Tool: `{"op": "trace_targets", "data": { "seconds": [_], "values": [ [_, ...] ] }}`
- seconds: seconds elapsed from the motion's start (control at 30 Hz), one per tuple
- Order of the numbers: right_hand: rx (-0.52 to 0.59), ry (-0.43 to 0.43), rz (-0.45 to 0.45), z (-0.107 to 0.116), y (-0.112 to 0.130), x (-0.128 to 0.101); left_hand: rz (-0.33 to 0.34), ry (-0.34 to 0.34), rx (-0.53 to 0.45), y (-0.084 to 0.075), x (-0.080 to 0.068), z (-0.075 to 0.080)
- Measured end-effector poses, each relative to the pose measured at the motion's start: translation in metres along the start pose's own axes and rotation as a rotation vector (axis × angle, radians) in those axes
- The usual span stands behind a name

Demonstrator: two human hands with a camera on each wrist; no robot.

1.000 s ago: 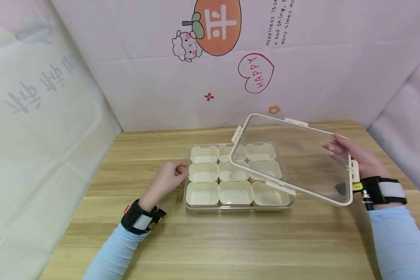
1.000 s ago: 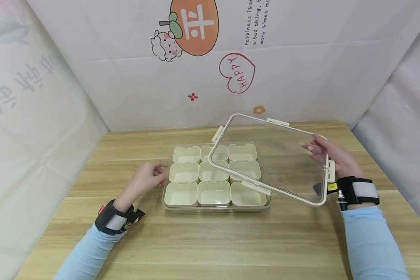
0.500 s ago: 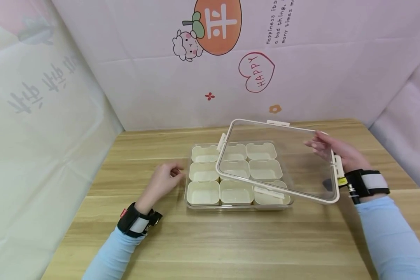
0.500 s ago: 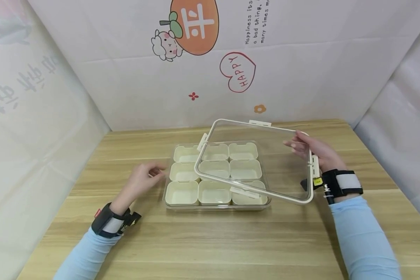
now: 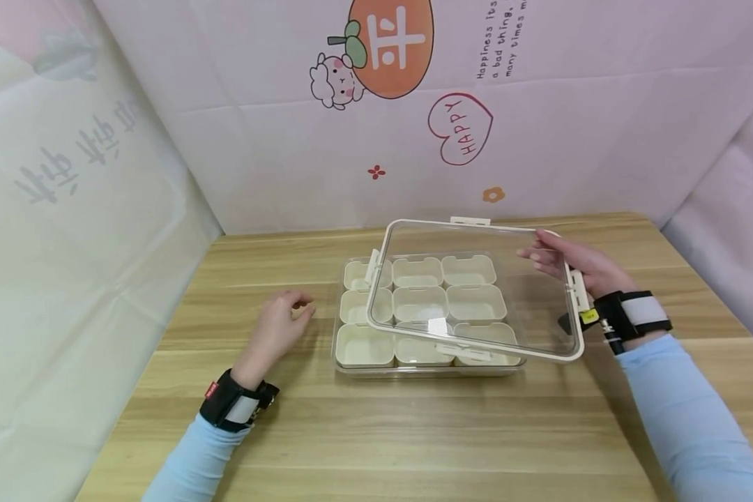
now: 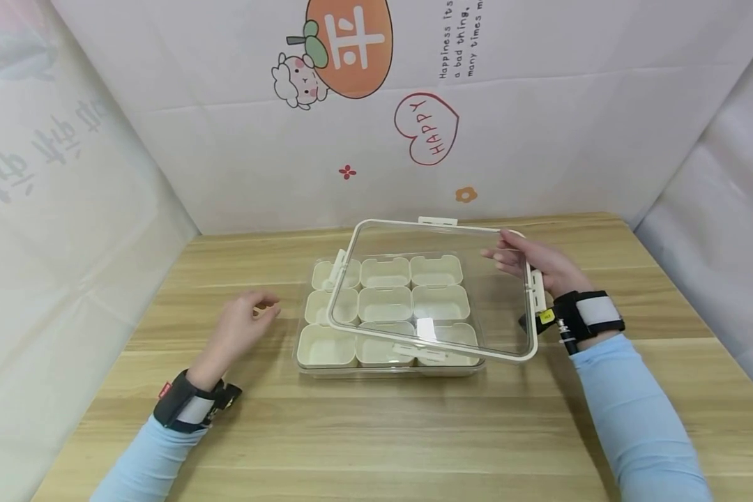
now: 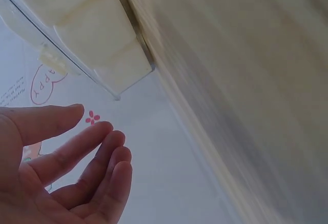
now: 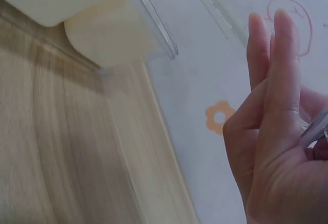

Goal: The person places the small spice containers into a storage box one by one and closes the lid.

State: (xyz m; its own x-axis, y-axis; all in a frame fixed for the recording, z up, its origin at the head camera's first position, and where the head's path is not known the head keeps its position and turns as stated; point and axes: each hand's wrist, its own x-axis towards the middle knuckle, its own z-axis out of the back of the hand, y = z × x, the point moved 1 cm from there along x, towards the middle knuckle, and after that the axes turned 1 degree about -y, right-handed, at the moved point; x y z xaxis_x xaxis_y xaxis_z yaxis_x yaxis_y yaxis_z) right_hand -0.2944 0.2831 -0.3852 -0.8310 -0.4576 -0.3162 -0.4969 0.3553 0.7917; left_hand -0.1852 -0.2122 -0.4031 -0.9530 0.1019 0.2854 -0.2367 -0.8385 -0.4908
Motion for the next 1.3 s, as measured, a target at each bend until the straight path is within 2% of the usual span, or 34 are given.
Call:
{"op": "trace_targets", "data": {
  "seconds": [0.13,0.37,0.77,1.1,1.3],
  "values": [
    [-0.014,-0.013,-0.013,-0.008,-0.001,0.006,0.004,-0.031,0.033,0.004,-0.002,0.003],
    [-0.121,-0.036,-0.025,-0.02,-0.004,0.017,-0.014,-0.073,0.09,0.013,-0.005,0.009],
    [-0.104,-0.007,-0.096,-0.039,-0.01,0.03,-0.063,-0.054,0.163,0.024,-0.01,0.017],
    [-0.259,0.013,-0.092,-0.045,-0.016,0.042,-0.076,-0.065,0.162,0.031,-0.015,0.02],
    [-0.275,0.002,-0.11,-0.046,-0.016,0.048,-0.068,-0.08,0.173,0.033,-0.017,0.025]
  ]
}}
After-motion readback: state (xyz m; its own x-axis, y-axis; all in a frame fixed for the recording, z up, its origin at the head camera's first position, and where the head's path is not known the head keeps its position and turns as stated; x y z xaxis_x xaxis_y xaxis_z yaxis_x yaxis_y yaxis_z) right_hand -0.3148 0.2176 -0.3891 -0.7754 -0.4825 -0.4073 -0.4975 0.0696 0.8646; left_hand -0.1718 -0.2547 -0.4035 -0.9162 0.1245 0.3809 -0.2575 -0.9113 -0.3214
